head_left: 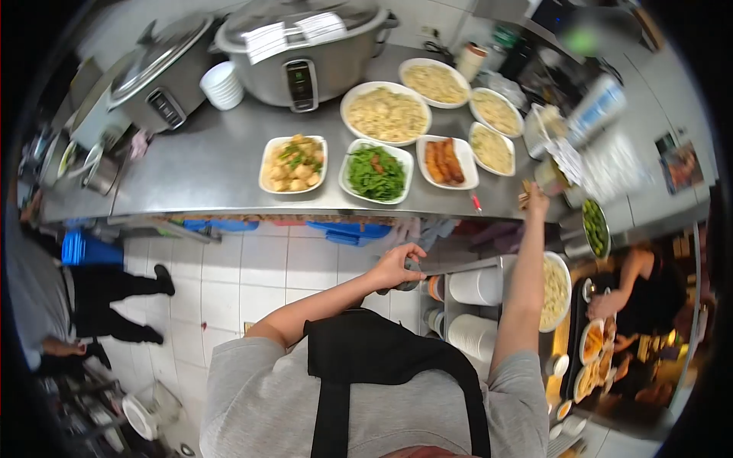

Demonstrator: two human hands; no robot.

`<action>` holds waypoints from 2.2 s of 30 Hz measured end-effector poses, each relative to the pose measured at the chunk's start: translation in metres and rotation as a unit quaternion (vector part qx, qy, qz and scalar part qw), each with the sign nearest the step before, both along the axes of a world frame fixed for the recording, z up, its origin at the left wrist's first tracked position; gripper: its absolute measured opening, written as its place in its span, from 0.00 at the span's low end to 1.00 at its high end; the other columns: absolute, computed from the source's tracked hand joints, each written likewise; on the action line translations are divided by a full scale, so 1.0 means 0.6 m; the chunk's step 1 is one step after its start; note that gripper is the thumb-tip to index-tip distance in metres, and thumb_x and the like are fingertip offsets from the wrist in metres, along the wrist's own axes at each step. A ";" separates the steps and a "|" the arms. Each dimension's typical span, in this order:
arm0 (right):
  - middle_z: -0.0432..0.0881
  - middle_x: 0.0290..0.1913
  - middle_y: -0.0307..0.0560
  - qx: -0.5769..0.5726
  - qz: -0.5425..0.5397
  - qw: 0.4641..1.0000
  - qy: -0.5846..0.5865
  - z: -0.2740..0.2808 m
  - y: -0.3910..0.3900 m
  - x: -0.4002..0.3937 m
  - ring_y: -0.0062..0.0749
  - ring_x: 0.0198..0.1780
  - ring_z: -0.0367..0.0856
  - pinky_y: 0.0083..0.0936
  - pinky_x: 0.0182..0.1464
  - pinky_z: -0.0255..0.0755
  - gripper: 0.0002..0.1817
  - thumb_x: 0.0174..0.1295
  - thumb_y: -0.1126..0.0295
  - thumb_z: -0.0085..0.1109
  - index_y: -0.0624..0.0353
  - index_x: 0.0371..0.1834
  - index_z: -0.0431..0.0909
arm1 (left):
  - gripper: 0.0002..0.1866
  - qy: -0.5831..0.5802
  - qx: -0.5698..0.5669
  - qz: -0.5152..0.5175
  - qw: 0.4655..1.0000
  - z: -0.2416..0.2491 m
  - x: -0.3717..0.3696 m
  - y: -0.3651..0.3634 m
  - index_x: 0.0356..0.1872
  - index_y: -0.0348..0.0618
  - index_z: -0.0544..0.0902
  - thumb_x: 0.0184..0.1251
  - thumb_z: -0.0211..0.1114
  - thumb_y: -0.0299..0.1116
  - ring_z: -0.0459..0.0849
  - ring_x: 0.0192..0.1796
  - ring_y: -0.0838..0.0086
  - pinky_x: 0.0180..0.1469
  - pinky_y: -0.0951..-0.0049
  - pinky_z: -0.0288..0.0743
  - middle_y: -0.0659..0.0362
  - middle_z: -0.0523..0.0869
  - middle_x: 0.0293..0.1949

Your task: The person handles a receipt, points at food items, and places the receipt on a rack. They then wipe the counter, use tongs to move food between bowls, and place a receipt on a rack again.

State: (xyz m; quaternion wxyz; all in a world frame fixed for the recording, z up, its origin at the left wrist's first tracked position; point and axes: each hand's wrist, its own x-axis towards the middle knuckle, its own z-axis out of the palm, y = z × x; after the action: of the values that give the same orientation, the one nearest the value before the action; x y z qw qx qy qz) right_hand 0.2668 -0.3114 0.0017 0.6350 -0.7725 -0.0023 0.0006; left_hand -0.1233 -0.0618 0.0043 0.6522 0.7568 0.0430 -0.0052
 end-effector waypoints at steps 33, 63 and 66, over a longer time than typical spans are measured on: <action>0.78 0.40 0.38 0.075 0.613 0.771 0.159 0.056 0.454 -0.607 0.20 0.43 0.73 0.19 0.47 0.66 0.14 0.56 0.74 0.53 0.64 0.46 0.75 | 0.10 -0.090 0.056 -0.005 0.994 0.180 -0.197 0.342 0.38 0.38 0.76 0.53 0.57 0.24 0.78 0.43 0.71 0.48 0.73 0.69 0.57 0.80 0.39; 0.79 0.39 0.49 -0.228 0.609 0.717 -0.252 0.112 0.878 -0.490 0.47 0.42 0.76 0.37 0.43 0.68 0.13 0.50 0.79 0.48 0.56 0.39 0.75 | 0.35 0.189 0.078 -0.075 0.976 0.095 -0.180 0.753 0.65 0.44 0.58 0.49 0.43 0.21 0.79 0.18 0.78 0.20 0.79 0.77 0.55 0.81 0.24; 0.79 0.40 0.46 -0.280 0.643 0.667 -0.251 0.113 0.875 -0.488 0.45 0.43 0.75 0.35 0.44 0.68 0.14 0.49 0.80 0.46 0.55 0.38 0.76 | 0.34 0.196 0.059 -0.063 0.977 0.097 -0.183 0.751 0.65 0.44 0.58 0.49 0.43 0.21 0.79 0.18 0.78 0.20 0.79 0.76 0.55 0.81 0.24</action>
State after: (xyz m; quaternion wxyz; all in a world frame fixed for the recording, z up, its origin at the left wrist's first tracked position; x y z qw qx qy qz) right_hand -0.0259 0.2136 0.0698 0.2066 -0.6919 -0.6575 0.2153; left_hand -0.2329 0.3886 0.0625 0.5839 0.7792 0.1222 -0.1921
